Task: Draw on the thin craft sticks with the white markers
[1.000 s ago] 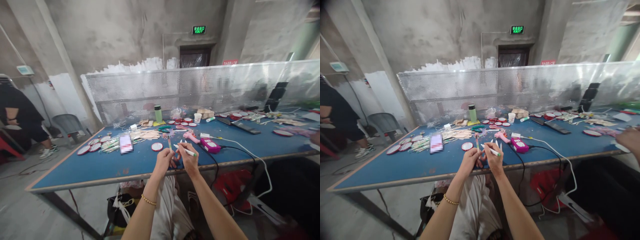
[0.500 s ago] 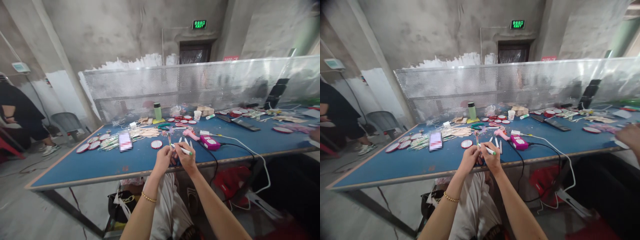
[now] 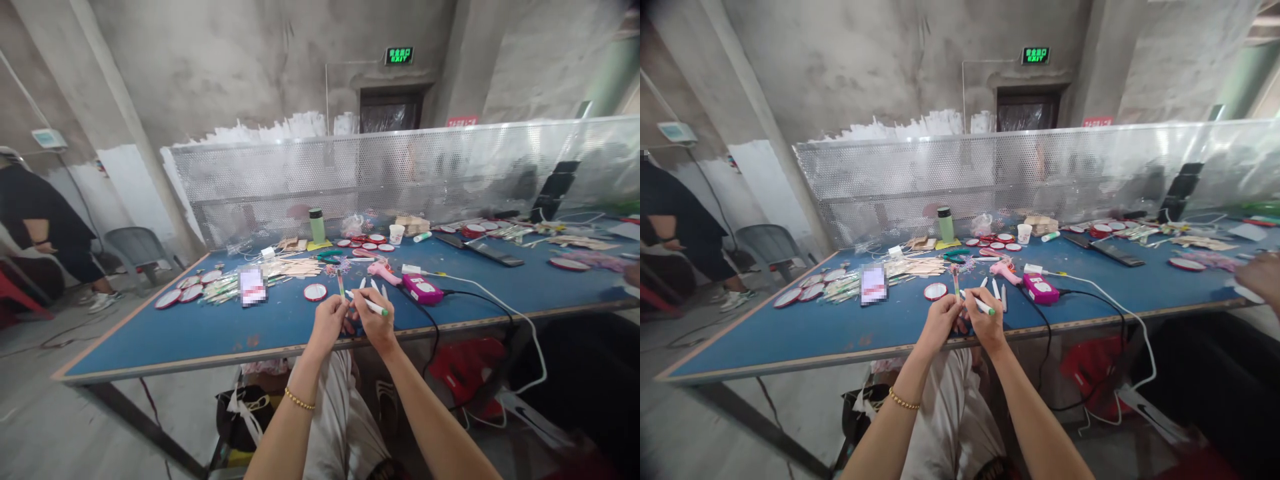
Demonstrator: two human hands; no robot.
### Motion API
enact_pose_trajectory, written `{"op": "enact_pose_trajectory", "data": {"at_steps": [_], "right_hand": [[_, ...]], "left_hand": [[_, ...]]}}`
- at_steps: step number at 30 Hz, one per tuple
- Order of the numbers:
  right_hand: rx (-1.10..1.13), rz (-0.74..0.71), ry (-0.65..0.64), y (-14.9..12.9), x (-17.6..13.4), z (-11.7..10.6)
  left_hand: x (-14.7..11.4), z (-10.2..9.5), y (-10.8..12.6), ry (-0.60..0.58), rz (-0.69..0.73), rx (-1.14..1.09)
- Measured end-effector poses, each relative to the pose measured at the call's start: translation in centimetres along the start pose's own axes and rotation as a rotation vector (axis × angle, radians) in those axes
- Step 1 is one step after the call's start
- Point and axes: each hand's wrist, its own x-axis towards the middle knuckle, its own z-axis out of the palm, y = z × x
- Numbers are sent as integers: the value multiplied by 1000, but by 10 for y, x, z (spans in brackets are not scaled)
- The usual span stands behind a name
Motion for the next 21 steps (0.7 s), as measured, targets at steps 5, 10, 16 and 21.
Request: {"op": "enact_pose_trajectory", "data": {"at_steps": [5,10,16,21], "right_hand": [[4,-24,-64,2,0,1],[-10,8,4,3,0,2],[-1,-40,-38,0,0,2],[-21,-34,-25,2,0,3]], "left_hand": [[0,0,-1,15,15,43],[0,-1,-1,7,-4,13],[-1,1,1,13,5,9],[0,1,0,14,0,25]]}}
